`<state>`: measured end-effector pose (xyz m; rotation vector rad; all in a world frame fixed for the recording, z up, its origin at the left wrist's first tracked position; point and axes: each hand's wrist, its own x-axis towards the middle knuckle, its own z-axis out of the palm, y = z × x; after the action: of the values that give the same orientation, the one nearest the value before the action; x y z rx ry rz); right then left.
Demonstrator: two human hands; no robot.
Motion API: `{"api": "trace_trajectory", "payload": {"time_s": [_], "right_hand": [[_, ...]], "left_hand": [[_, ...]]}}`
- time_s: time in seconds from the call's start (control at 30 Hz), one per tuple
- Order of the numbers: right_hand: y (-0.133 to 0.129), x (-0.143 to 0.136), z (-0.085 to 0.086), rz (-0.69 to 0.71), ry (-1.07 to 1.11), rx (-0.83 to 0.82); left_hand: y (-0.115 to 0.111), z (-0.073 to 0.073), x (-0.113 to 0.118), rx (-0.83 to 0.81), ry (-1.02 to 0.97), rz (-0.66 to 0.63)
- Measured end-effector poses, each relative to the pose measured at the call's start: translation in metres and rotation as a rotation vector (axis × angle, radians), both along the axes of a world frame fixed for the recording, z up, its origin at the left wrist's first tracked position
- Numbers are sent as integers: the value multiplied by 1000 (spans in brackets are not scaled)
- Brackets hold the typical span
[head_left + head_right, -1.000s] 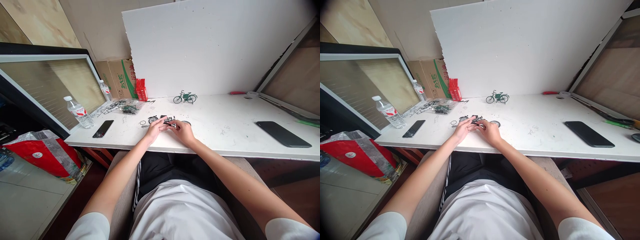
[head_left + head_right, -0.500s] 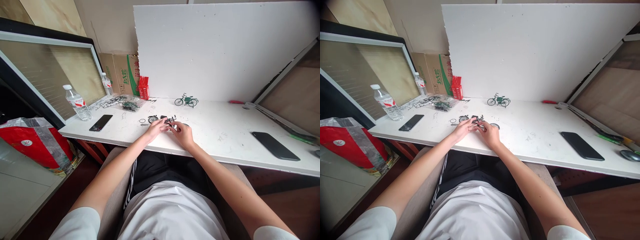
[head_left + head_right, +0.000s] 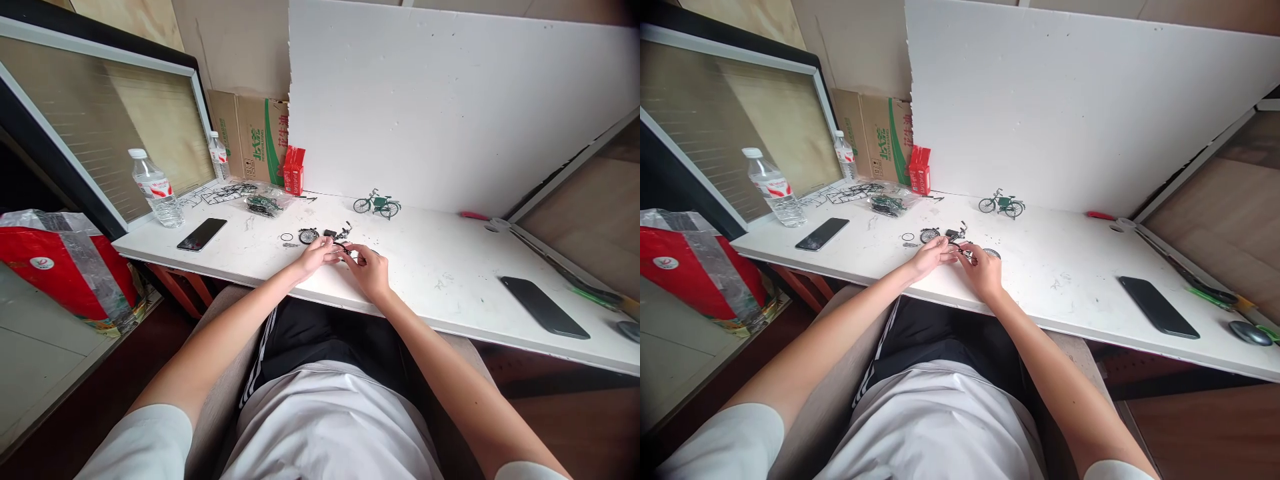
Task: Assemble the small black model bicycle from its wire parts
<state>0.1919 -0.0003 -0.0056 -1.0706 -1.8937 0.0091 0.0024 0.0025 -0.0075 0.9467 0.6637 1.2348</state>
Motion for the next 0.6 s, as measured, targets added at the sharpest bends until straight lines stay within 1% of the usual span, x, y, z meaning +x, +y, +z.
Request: {"api": "trace_trajectory", "payload": {"time_s": [0.23, 0.6], "right_hand": [[2, 0, -1, 8, -10, 16], [0, 1, -1, 15, 5, 24]], "left_hand": [[3, -4, 0, 43, 50, -23], [1, 2, -4, 57, 76, -73]]}}
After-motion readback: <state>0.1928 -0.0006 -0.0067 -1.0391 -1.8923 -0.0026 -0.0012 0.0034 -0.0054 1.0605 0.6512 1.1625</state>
